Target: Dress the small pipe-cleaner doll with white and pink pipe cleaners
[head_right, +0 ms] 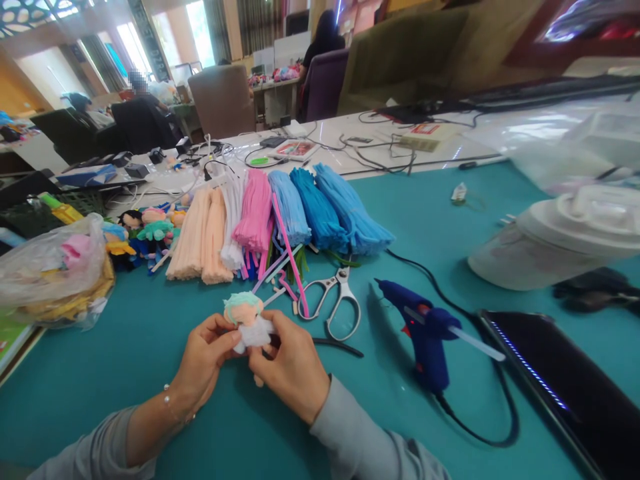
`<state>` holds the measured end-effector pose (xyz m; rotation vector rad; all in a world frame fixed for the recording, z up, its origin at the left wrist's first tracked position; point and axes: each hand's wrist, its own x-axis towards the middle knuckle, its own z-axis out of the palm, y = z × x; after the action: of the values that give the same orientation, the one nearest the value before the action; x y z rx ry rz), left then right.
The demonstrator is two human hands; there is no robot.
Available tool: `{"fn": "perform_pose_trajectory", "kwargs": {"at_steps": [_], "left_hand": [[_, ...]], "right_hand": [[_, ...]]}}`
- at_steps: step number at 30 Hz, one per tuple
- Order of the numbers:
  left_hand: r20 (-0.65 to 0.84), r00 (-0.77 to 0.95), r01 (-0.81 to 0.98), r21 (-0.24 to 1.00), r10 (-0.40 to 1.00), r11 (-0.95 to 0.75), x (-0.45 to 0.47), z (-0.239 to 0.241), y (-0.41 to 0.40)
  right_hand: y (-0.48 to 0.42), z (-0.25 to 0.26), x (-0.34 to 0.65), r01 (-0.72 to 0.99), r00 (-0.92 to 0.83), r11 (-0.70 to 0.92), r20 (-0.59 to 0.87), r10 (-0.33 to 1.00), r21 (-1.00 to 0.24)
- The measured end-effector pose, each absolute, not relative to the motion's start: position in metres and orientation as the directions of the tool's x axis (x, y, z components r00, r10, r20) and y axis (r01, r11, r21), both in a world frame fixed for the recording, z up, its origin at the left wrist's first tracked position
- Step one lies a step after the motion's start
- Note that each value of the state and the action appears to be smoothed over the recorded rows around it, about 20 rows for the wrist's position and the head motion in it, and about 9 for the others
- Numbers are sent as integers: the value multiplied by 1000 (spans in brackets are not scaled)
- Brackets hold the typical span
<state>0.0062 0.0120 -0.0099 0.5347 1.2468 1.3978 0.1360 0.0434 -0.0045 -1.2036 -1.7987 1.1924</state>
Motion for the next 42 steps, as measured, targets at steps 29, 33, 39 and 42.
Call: {"fn": "perform_pose_trajectory", "kwargs": {"at_steps": [29, 33, 39, 42], "left_hand": [[-353, -245, -480, 853, 903, 203, 6, -4, 15], [-350, -237, -503, 842, 907, 193, 6, -3, 15], [-339, -200, -560, 810, 919, 177, 5, -6, 15], [-349, -197, -576, 798, 916, 180, 4, -8, 17]], "right_hand": [[41, -9, 136, 329, -352, 212, 89, 932, -920], [42, -7, 136, 295, -361, 210, 94, 928, -932], [43, -2, 136, 295, -323, 186, 85, 943, -937], [43, -2, 135, 297, -317, 206, 107, 942, -933]]}}
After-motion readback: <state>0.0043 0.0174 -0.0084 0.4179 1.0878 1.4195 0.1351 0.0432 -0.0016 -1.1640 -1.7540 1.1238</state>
